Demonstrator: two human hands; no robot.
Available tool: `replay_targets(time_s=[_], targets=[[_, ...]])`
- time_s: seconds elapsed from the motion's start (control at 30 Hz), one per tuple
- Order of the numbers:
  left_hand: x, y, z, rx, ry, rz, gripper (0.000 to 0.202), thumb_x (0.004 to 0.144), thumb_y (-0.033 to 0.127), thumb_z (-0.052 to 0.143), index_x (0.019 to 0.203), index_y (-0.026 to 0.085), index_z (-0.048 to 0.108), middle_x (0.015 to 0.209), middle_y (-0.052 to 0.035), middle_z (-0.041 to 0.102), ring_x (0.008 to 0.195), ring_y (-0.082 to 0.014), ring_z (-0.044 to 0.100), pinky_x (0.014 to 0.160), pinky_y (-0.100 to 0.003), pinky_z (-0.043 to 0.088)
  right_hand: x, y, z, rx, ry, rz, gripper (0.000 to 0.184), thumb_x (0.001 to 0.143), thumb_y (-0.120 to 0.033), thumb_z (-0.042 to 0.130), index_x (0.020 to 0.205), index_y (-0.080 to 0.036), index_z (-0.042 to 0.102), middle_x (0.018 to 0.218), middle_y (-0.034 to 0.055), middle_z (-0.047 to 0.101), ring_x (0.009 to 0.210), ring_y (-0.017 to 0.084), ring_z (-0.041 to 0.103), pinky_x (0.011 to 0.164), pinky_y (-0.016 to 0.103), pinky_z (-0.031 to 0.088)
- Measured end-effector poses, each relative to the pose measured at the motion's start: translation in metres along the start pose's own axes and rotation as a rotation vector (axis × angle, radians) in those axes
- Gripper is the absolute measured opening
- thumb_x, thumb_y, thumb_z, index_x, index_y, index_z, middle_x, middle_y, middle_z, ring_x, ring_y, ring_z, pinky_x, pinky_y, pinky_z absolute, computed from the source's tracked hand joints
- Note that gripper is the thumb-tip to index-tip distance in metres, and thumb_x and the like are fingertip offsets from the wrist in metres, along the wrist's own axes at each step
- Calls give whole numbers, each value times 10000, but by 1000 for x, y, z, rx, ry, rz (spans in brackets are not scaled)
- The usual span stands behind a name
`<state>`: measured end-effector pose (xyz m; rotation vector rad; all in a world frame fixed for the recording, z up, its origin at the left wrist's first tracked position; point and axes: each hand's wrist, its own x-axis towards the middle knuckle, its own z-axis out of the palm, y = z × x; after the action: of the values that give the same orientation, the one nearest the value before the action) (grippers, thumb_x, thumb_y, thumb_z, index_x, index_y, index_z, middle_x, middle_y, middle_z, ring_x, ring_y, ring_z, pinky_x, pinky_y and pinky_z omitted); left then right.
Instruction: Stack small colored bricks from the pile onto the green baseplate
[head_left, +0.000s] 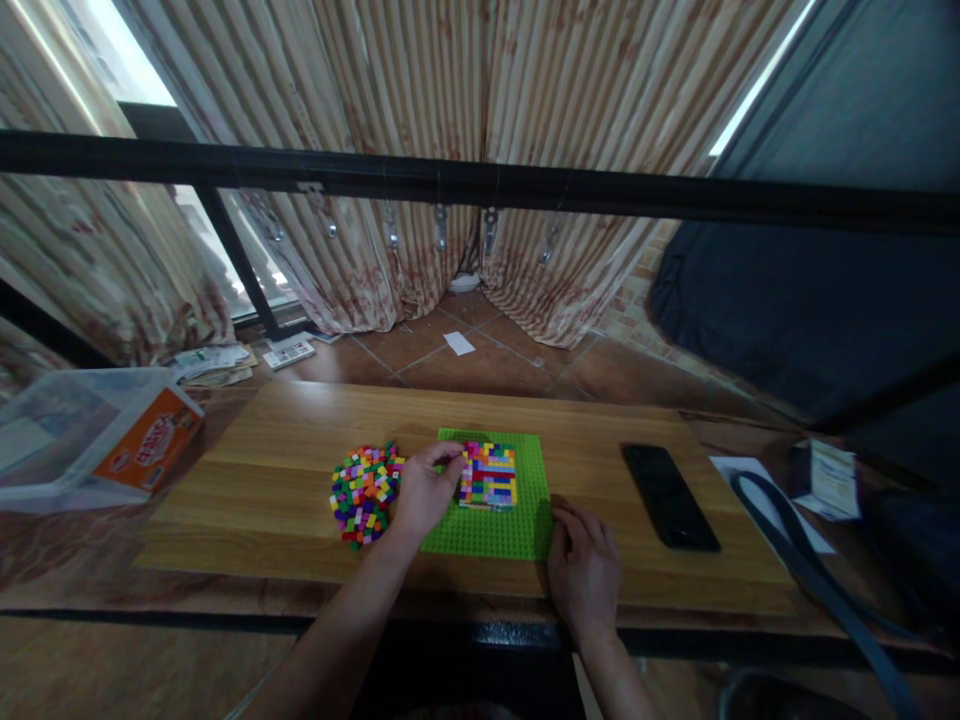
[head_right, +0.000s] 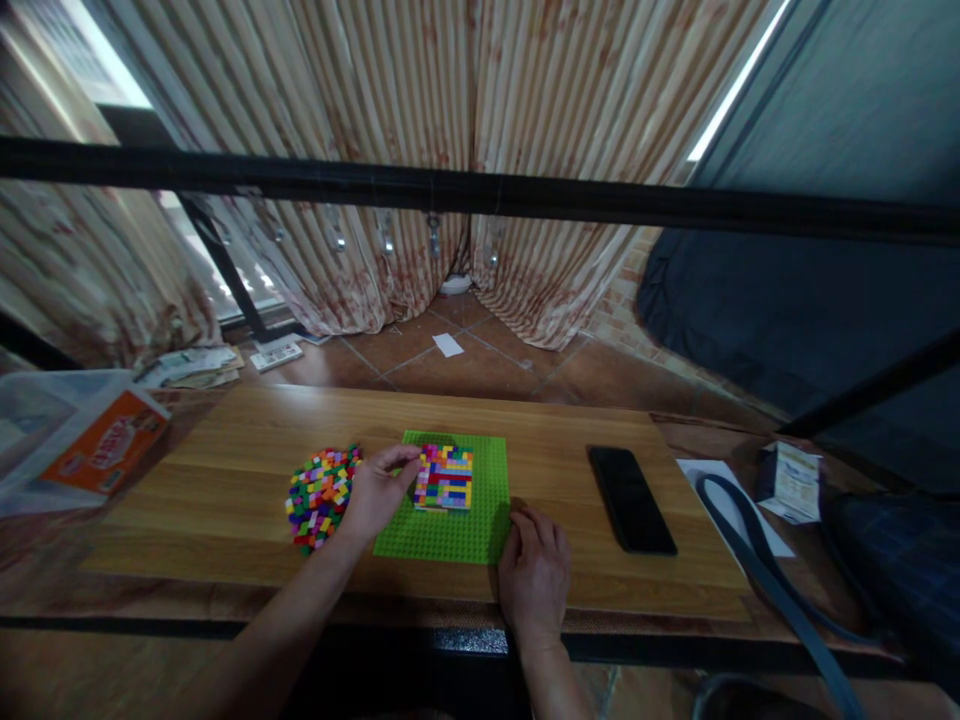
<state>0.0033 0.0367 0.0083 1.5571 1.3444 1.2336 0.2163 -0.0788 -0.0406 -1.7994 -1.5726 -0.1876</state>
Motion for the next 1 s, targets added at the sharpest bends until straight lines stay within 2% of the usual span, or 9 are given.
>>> replay_targets(time_s=[0.2,0.4,0.57,1.0], targets=[[3,-2,0,-27,-5,-43,200,827,294,598,900,198,758,864,-30,762,820,-170,686,788,-290,521,0,0,0,1,1,-6,284,961,-220,445,999,-161,720,1069,123,709,995,264,567,907,416,461],[10,-5,4,-113,12,-113,181,780,311,641,849,188,754,808,-18,750,766,-158,666,749,-272,503,0,0,0,-20,-6,-10,290,960,-215,441,999,-153,721,1064,123,712,998,263,564,911,413,460],[13,-1,4,-133,-19,-122,168,758,316,648,797,184,745,752,-6,727,711,-140,634,699,-255,483,0,0,1,-21,-6,-5,277,953,-211,453,998,-156,721,1060,119,716,992,261,568,902,406,466],[14,5,7,-95,29,-148,124,735,275,666,729,178,742,699,5,718,664,-131,627,667,-245,483,0,-1,-1,-27,-13,-5,279,953,-216,454,1010,-149,719,1054,120,714,1000,262,565,916,412,468]])
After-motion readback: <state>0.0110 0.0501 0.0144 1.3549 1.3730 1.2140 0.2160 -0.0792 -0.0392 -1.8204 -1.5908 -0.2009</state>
